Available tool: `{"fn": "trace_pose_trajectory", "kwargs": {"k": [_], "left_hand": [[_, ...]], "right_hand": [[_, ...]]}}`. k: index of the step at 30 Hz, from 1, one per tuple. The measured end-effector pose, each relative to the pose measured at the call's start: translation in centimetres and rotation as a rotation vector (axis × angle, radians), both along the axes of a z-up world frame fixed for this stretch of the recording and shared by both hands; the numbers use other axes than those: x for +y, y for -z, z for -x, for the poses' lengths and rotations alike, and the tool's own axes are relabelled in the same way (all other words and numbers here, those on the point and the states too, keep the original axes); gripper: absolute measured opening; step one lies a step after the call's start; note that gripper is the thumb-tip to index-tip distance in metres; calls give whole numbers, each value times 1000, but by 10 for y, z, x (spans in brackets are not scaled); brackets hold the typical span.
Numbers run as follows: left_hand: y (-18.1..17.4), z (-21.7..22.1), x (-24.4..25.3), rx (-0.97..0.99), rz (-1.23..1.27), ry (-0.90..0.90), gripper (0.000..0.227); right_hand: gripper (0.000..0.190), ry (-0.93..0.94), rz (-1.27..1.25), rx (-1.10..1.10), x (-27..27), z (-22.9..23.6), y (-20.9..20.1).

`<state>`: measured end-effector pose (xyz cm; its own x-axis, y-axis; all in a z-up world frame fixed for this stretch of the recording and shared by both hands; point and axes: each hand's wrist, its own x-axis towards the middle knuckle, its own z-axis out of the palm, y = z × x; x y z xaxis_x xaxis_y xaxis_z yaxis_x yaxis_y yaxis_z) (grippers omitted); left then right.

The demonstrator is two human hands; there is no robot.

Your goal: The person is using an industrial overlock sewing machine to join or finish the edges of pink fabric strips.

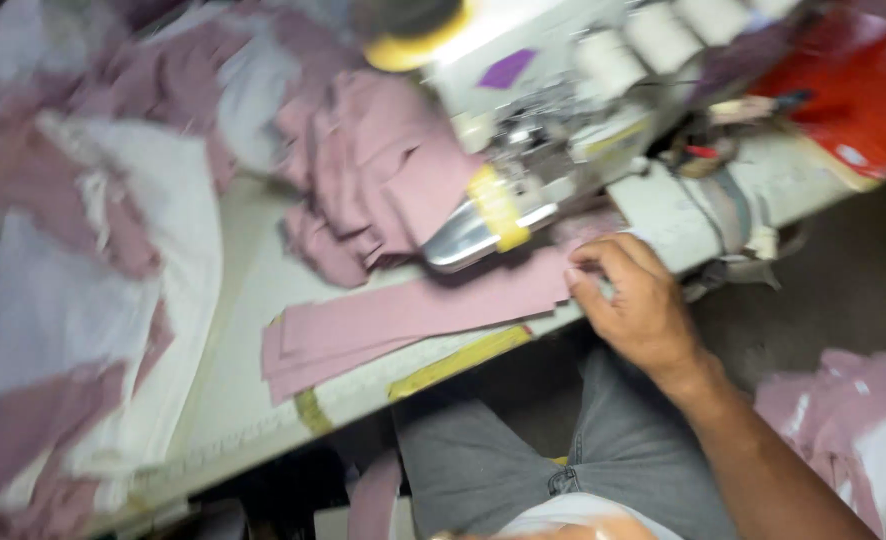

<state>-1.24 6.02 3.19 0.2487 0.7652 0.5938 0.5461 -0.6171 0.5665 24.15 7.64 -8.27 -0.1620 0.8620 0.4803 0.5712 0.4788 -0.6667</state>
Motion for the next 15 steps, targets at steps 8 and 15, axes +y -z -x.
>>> {"fn": "trace_pose_trajectory", "kwargs": {"k": [8,15], "left_hand": [[-1,38,-31,58,6,-171,15],[28,-8,-45,29,133,14,16]], "right_hand": [[45,0,60,-331,10,-2,28],[34,6,76,-221,13,-6,29]]}}
